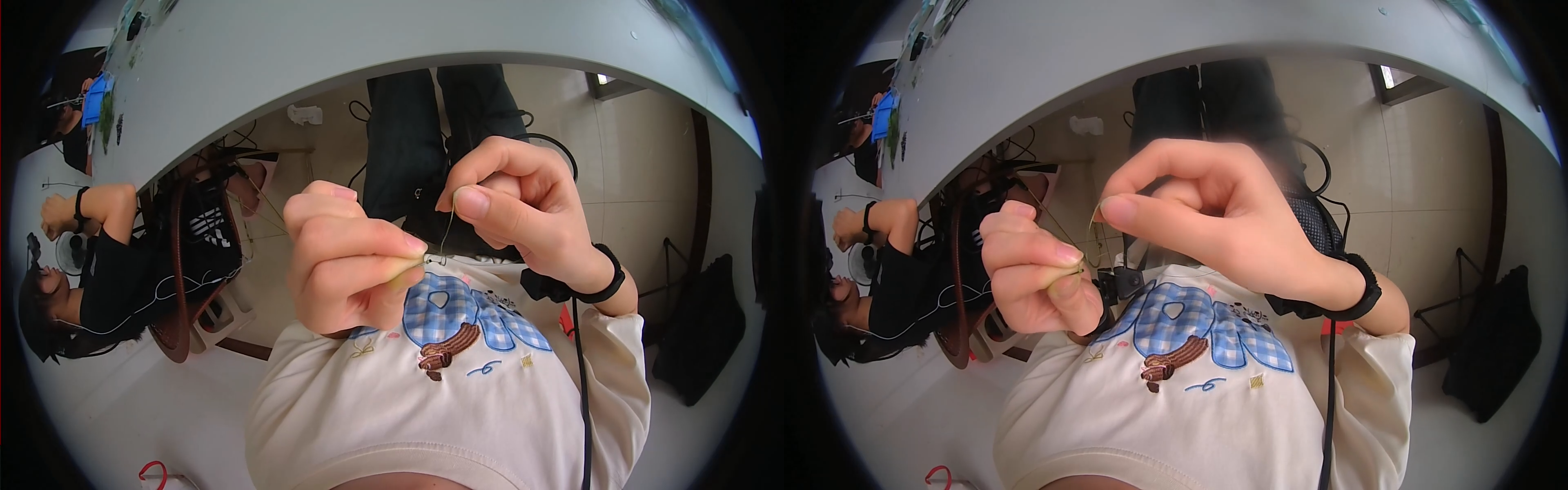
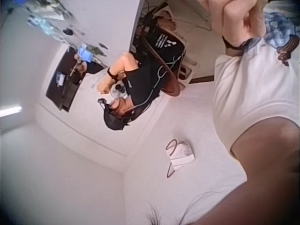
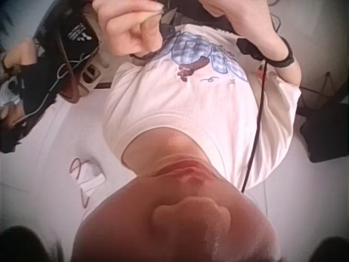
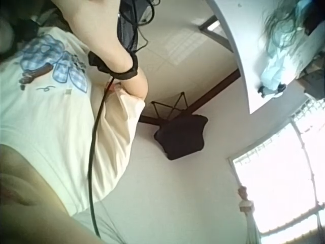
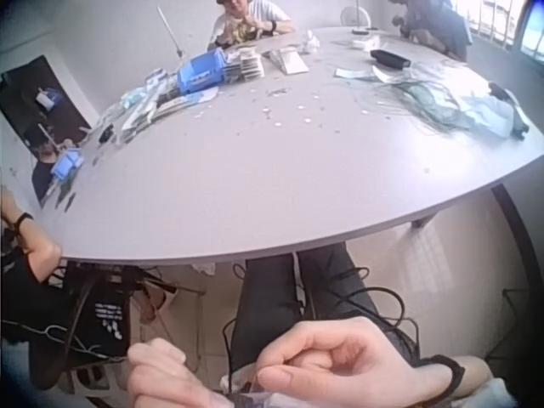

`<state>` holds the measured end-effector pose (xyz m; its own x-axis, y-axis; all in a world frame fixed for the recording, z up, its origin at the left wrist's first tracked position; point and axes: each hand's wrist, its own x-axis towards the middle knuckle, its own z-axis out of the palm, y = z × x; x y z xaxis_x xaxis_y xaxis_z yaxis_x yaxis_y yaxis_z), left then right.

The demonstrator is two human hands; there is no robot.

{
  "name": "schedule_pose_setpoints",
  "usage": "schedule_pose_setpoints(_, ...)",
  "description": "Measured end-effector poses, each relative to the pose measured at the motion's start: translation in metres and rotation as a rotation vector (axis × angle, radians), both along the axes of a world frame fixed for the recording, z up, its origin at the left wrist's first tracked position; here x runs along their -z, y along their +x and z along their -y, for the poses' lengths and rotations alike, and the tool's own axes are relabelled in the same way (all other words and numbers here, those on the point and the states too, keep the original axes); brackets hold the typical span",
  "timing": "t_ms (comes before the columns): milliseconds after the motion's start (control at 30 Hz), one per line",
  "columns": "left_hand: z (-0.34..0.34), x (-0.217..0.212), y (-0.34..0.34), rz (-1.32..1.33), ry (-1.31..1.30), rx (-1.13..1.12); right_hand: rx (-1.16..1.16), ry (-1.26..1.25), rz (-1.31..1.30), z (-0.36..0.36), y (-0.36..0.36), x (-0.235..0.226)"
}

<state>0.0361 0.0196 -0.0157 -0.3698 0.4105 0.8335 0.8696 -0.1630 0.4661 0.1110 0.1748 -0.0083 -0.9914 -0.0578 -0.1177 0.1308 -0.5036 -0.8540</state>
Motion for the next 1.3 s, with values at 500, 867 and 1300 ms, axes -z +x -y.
schedule_pose_setpoints(500,-0.002,-0.001,0.007,0.019,0.035,-0.030,0.071,0.283,-0.186,-0.007,0.002,-0.013)
schedule_pose_setpoints(867,0.001,-0.007,0.009,0.092,-0.055,0.016,0.010,0.199,-0.117,-0.009,-0.005,-0.022)
schedule_pose_setpoints(1300,0.001,-0.006,0.005,0.050,-0.046,0.046,-0.138,-0.093,0.284,-0.021,0.001,-0.054)
